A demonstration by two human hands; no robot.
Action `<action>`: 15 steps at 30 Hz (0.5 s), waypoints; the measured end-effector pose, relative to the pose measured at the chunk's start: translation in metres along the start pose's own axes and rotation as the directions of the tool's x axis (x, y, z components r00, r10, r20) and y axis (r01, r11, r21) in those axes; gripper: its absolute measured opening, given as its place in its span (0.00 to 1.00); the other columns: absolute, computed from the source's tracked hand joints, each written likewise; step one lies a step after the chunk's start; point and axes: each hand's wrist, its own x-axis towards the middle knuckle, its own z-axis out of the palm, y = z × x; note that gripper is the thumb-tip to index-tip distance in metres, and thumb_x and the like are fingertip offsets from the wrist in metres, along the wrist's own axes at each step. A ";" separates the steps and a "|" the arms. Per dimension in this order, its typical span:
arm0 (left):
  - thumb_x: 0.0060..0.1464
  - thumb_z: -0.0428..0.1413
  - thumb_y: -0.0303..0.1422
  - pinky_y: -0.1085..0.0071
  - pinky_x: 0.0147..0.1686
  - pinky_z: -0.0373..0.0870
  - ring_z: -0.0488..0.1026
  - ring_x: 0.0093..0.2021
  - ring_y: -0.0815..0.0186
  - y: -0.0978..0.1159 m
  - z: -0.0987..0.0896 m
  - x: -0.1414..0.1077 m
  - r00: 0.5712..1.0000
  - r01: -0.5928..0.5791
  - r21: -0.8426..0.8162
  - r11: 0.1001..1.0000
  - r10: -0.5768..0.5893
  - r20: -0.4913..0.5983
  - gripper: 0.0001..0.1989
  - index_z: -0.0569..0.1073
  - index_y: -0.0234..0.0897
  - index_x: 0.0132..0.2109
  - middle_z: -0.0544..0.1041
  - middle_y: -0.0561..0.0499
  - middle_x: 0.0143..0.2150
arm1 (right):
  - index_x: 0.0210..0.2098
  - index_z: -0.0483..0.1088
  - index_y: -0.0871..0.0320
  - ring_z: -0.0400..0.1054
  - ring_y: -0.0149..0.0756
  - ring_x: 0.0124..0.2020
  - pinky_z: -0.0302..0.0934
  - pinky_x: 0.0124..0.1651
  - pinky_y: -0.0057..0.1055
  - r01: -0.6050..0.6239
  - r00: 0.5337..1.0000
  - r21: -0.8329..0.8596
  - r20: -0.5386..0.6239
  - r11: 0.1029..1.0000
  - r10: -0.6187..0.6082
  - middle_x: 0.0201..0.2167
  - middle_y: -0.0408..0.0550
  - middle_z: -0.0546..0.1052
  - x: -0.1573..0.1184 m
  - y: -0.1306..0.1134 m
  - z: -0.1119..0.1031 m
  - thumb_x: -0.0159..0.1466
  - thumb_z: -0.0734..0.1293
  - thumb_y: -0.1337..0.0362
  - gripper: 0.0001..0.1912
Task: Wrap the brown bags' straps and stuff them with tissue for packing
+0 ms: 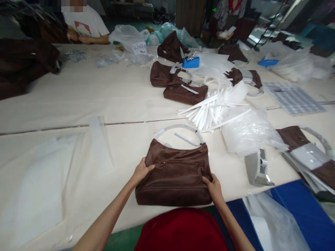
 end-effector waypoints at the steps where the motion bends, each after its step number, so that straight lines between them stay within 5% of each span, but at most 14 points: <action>1: 0.43 0.63 0.37 0.62 0.49 0.71 0.77 0.47 0.55 0.002 0.000 0.004 0.999 0.012 0.041 0.999 -0.010 -0.044 0.29 0.69 0.35 0.53 0.80 0.44 0.46 | 0.39 0.72 0.57 0.74 0.47 0.40 0.68 0.46 0.41 0.056 0.998 0.008 0.012 0.998 -0.056 0.35 0.49 0.80 0.011 -0.012 0.007 0.54 0.67 0.51 0.18; 5: 0.50 0.57 0.37 0.59 0.54 0.70 0.75 0.53 0.52 0.038 -0.018 0.018 0.988 -0.006 0.253 0.967 0.045 -0.150 0.32 0.64 0.29 0.61 0.76 0.37 0.54 | 0.46 0.71 0.61 0.73 0.48 0.44 0.66 0.51 0.46 0.213 0.974 -0.083 -0.059 0.973 -0.219 0.42 0.55 0.79 0.048 -0.066 0.013 0.59 0.64 0.56 0.19; 7: 0.54 0.53 0.41 0.53 0.59 0.64 0.69 0.59 0.46 0.059 -0.024 0.015 0.970 -0.084 0.450 0.889 0.177 -0.167 0.36 0.60 0.21 0.64 0.71 0.28 0.58 | 0.54 0.68 0.63 0.69 0.50 0.54 0.61 0.59 0.48 0.310 0.921 -0.202 -0.179 0.929 -0.346 0.53 0.61 0.74 0.049 -0.083 0.009 0.64 0.62 0.56 0.23; 9: 0.58 0.47 0.46 0.48 0.63 0.58 0.61 0.65 0.43 0.071 -0.016 0.006 0.902 -0.273 0.578 0.769 0.413 -0.123 0.38 0.59 0.19 0.65 0.66 0.26 0.63 | 0.60 0.65 0.61 0.61 0.48 0.63 0.53 0.65 0.49 0.404 0.854 -0.366 -0.178 0.838 -0.489 0.61 0.61 0.69 0.038 -0.086 0.006 0.67 0.60 0.56 0.25; 12: 0.62 0.39 0.47 0.42 0.64 0.53 0.54 0.69 0.45 0.063 0.019 -0.011 0.749 -0.600 0.588 0.543 0.639 0.174 0.34 0.59 0.28 0.67 0.60 0.32 0.68 | 0.64 0.60 0.52 0.53 0.46 0.68 0.46 0.68 0.55 0.454 0.867 -0.519 0.072 0.724 -0.492 0.65 0.54 0.65 0.010 -0.074 0.011 0.70 0.58 0.55 0.24; 15: 0.60 0.39 0.45 0.35 0.62 0.50 0.57 0.68 0.42 0.031 0.052 -0.013 0.637 -0.764 0.523 0.379 0.572 0.517 0.31 0.68 0.33 0.62 0.66 0.36 0.66 | 0.66 0.57 0.49 0.53 0.45 0.68 0.47 0.67 0.59 0.413 0.908 -0.500 0.163 0.761 -0.386 0.67 0.52 0.62 -0.018 -0.051 0.017 0.71 0.59 0.54 0.25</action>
